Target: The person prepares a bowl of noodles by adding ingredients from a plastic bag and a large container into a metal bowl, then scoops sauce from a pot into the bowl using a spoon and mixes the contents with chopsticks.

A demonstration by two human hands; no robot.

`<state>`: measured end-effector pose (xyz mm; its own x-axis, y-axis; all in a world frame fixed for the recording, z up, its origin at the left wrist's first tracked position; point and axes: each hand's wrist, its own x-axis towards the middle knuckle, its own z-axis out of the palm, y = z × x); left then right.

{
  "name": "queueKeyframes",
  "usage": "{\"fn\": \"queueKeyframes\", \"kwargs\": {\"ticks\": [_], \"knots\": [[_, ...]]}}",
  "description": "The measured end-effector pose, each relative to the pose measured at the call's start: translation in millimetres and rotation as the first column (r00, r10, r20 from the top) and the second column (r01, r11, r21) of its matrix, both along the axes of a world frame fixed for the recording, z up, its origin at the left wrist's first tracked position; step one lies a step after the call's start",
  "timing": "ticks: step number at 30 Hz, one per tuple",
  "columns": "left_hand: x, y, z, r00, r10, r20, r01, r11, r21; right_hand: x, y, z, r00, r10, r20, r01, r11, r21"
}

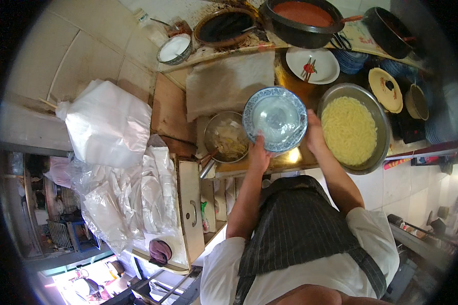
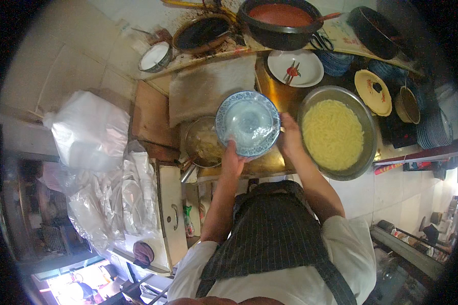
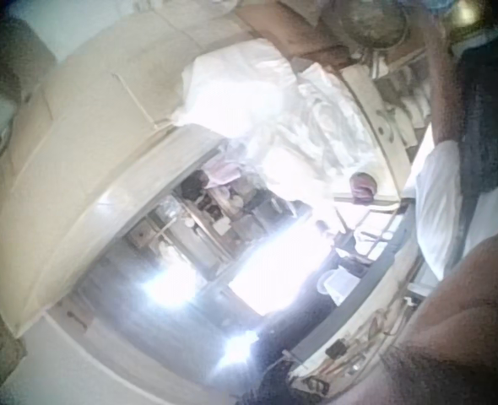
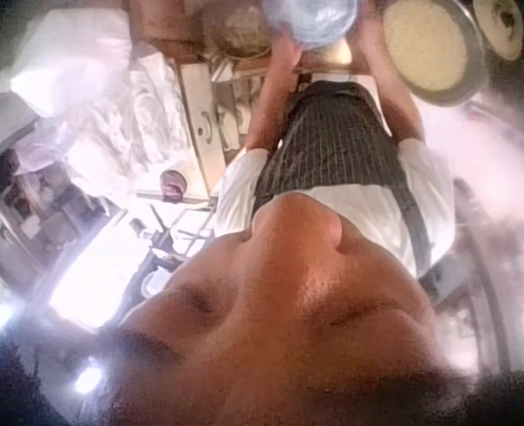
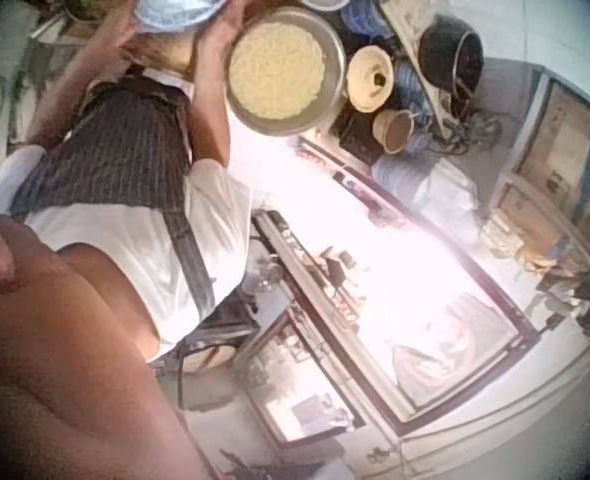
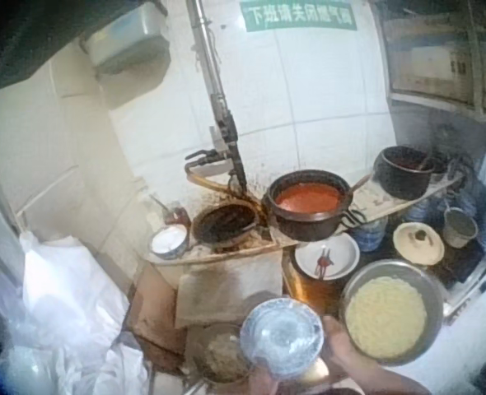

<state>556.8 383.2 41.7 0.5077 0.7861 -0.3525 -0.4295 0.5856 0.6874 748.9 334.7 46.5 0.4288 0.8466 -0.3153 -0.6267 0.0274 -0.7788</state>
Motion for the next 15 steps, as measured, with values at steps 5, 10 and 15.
{"fn": "queueKeyframes", "kwargs": {"ticks": [5, 10, 15], "knots": [[-3.3, -2.4, 61.4, 0.978, -0.100, -0.181, 0.174, 0.870, 0.461, -16.0, -16.3, 49.6, 0.979, -0.021, 0.201, -0.003, 0.993, 0.121], [-19.2, 22.6, 12.0, 0.967, -0.090, -0.237, 0.188, 0.881, 0.433, -20.8, -33.0, -4.1, 0.867, 0.155, -0.474, 0.035, 0.929, 0.369], [-0.1, 26.5, 13.7, 0.977, 0.158, -0.140, -0.006, 0.686, 0.727, -17.1, -42.5, -33.9, 0.849, 0.333, -0.410, -0.231, 0.933, 0.277]]}}
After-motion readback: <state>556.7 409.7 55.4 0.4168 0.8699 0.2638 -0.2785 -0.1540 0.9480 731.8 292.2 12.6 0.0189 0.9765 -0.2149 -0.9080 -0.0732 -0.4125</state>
